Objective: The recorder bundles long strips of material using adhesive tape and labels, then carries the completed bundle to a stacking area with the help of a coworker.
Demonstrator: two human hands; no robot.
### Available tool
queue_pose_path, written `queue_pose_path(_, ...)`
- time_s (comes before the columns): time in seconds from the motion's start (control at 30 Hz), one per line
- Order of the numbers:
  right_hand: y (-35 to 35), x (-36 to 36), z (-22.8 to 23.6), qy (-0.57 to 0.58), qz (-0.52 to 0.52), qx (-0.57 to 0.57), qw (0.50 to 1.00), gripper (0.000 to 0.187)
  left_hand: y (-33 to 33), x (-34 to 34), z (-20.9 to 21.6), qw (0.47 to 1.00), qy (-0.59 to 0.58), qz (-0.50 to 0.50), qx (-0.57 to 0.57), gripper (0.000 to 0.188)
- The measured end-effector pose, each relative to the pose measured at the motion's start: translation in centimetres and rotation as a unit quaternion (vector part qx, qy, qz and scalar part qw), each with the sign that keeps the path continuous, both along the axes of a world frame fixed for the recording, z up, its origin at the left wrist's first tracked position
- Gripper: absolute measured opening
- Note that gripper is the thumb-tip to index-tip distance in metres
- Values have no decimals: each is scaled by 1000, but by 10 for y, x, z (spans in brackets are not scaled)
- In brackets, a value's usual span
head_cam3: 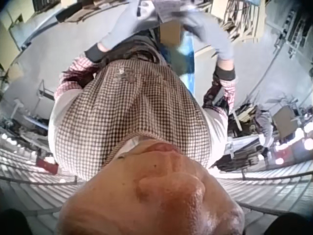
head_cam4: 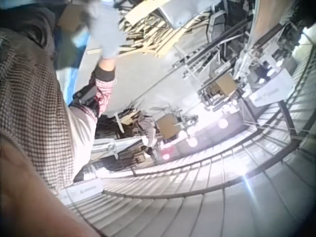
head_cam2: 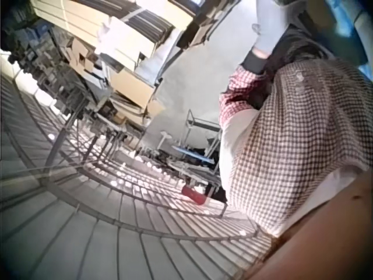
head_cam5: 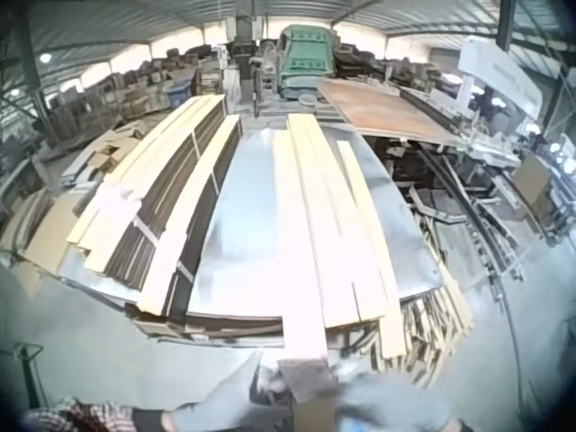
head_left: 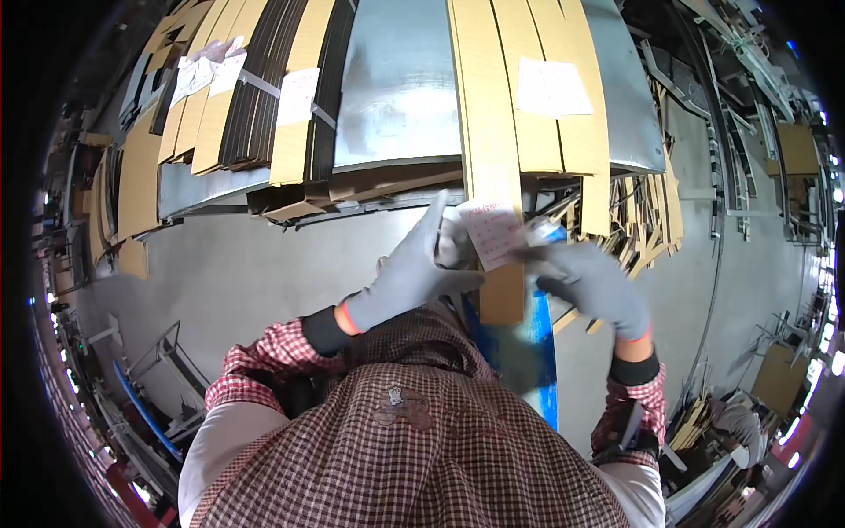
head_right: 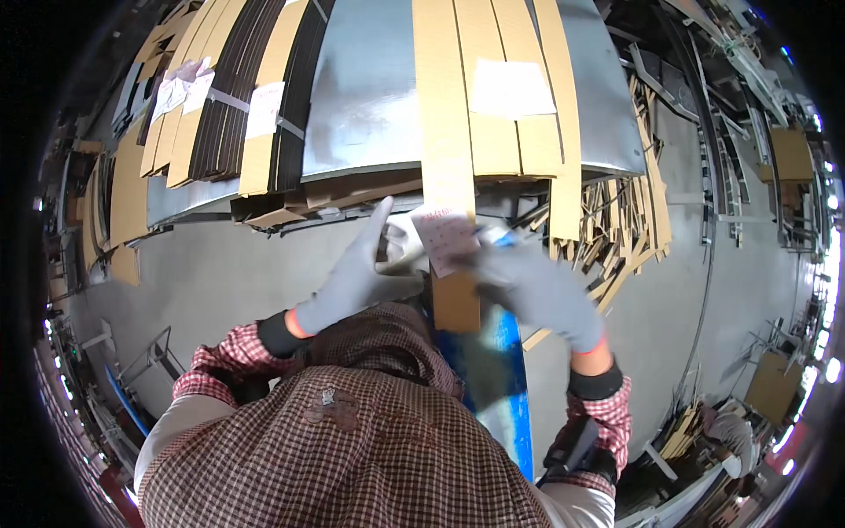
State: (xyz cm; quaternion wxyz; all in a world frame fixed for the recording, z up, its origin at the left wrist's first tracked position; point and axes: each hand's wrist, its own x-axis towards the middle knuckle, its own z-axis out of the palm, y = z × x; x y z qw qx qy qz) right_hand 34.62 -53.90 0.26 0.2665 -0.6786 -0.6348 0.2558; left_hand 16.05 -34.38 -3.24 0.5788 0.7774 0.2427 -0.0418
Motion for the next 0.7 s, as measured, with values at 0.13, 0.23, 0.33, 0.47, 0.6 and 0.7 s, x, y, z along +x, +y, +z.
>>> queue_pose_path(0.13, 44, -47, 26, 17, 90, -32, 995, 37, 1, 5, 56, 980, 31, -190, 55, 88)
queue_pose_path(0.23, 50, -34, 33, 148, 57, -107, 982, 44, 12, -6, 19, 982, -74, -174, -3, 71)
queue_pose_path(0.33, 23, 26, 11, 267, -50, -114, 956, 30, 44, -28, -7, 946, 12, -38, -323, 54)
queue_pose_path(0.47, -6, 62, -128, 161, -172, -208, 949, 32, 56, 1, -106, 989, 81, -77, -101, 58)
queue_pose_path(0.6, 12, 33, -265, 112, -229, -8, 967, 27, 11, 52, -242, 950, -254, -158, 88, 52)
queue_pose_path(0.7, 9, 7, -263, 181, -313, -29, 932, 30, 21, 63, -250, 924, -121, -361, 29, 44)
